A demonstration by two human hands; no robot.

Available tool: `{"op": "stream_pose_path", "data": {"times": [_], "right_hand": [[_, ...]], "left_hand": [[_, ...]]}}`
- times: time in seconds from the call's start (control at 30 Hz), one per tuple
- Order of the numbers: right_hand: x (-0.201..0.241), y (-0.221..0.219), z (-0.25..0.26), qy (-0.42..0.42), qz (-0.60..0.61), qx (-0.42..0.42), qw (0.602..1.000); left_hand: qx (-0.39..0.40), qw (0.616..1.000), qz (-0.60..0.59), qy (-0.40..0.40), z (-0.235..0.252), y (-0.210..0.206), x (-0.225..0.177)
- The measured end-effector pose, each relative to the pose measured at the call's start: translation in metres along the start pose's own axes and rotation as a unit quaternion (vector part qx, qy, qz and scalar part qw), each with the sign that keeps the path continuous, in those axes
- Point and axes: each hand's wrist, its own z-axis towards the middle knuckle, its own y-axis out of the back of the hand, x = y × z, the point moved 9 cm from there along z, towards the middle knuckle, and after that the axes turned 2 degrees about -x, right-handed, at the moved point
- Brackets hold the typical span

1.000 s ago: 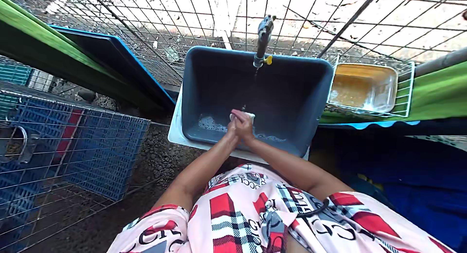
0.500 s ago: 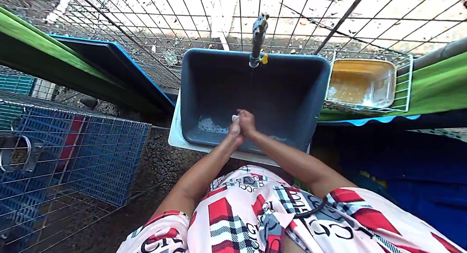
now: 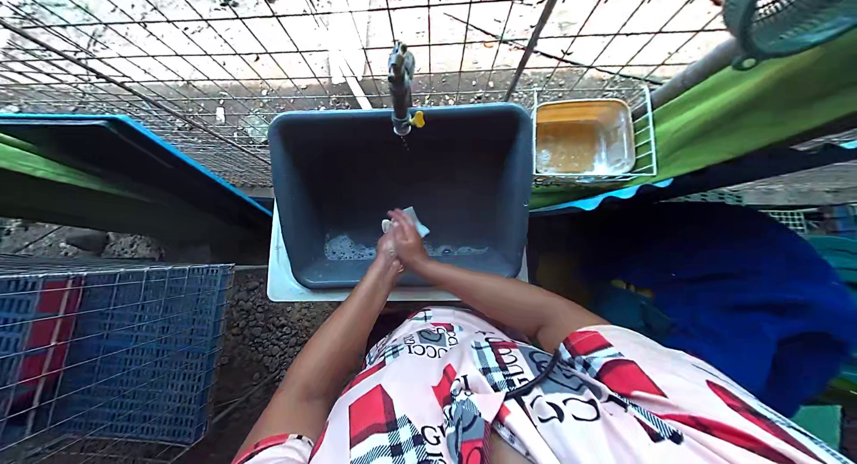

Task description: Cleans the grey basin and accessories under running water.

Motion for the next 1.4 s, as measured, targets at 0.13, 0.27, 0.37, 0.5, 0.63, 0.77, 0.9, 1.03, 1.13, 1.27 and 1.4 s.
{"op": "stream_pose_path", "data": {"times": [0.13,0.27,0.37,0.5,0.63,0.77,0.9,1.03,1.13,1.27,1.4], "right_hand": [[-0.016,0.080,0.057,0.009,-0.119,-0.067,0.991],[0.048,0.176,0.062,0.066,-0.256,-0.130,0.955],[0.073,0.273,0.059,0.046,-0.304,-0.227,0.924],[0.077,0.312,0.049,-0.028,-0.317,-0.271,0.909],[0.084,0.265,0.025,0.087,-0.289,-0.306,0.903],[0.046,0.175,0.013,0.127,-0.169,-0.146,0.967],[-0.018,0.049,-0.001,-0.106,0.160,0.095,0.977],[-0.037,0.058,0.009,-0.208,0.161,-0.062,0.963],[-0.051,0.132,0.029,-0.182,0.056,-0.286,0.939],[-0.027,0.160,0.072,-0.015,-0.186,-0.416,0.890],[0.001,-0.003,0.132,0.104,-0.326,-0.290,0.894]], "left_hand": [[0.107,0.994,0.022,0.006,-0.011,-0.031,0.008],[0.145,0.975,0.151,-0.079,-0.006,-0.028,0.001],[0.144,0.960,0.216,-0.104,0.009,-0.018,-0.008],[0.121,0.932,0.295,-0.174,0.021,-0.015,-0.035],[0.123,0.926,0.300,-0.193,0.022,-0.026,-0.057],[0.140,0.920,0.297,-0.214,0.025,-0.039,-0.069],[0.151,0.905,0.306,-0.254,0.031,-0.029,-0.080],[0.141,0.806,0.451,-0.358,0.034,0.018,-0.109],[0.061,0.740,0.476,-0.472,0.026,0.084,-0.155],[-0.067,0.744,0.467,-0.474,0.052,0.162,-0.200],[-0.050,0.777,0.439,-0.448,0.101,0.168,-0.193]]}}
